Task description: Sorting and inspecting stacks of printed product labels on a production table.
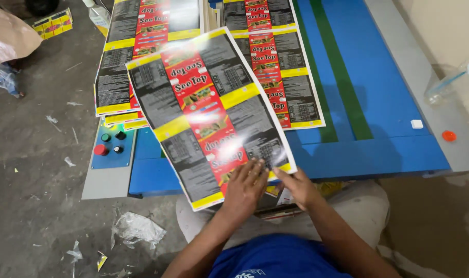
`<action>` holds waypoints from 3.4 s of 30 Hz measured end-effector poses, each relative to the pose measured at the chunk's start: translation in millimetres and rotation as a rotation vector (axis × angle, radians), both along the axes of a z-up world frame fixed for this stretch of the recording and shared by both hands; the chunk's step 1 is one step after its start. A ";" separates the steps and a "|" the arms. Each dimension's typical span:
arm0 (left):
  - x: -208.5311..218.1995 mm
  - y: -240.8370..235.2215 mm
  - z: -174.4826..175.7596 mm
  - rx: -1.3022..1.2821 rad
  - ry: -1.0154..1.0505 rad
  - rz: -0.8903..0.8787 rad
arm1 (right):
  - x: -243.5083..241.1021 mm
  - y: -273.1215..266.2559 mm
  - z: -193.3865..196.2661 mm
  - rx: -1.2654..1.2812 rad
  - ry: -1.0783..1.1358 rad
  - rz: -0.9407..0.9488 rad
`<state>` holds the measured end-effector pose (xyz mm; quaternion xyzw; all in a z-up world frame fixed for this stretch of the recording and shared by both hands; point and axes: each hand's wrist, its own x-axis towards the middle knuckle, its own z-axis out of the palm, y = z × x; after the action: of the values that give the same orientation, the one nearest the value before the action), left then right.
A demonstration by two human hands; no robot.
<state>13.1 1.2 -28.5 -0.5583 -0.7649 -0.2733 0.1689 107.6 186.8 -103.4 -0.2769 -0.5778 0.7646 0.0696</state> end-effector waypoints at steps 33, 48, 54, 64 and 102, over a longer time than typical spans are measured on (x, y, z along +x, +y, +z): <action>-238.6 -63.4 25.7 -0.214 0.241 0.475 | 188.4 104.5 -112.8 -0.028 -0.020 -0.509; -140.1 -62.4 62.9 0.079 0.177 0.475 | 144.5 83.7 -103.7 0.045 -0.028 -0.384; -118.0 -61.4 66.3 0.046 0.131 0.509 | 78.5 104.6 -96.5 0.184 0.002 -0.373; -112.8 -61.0 64.9 0.083 0.082 0.511 | 5.5 137.5 -58.7 -0.021 0.006 -0.243; -192.3 -41.8 28.9 0.055 0.097 0.368 | 116.0 87.5 -41.7 -0.126 0.199 -0.358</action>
<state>-179.3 -40.6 0.4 -0.4165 -0.8373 -0.2316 0.2679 223.7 274.3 -145.1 -0.3022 -0.4608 0.7982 0.2434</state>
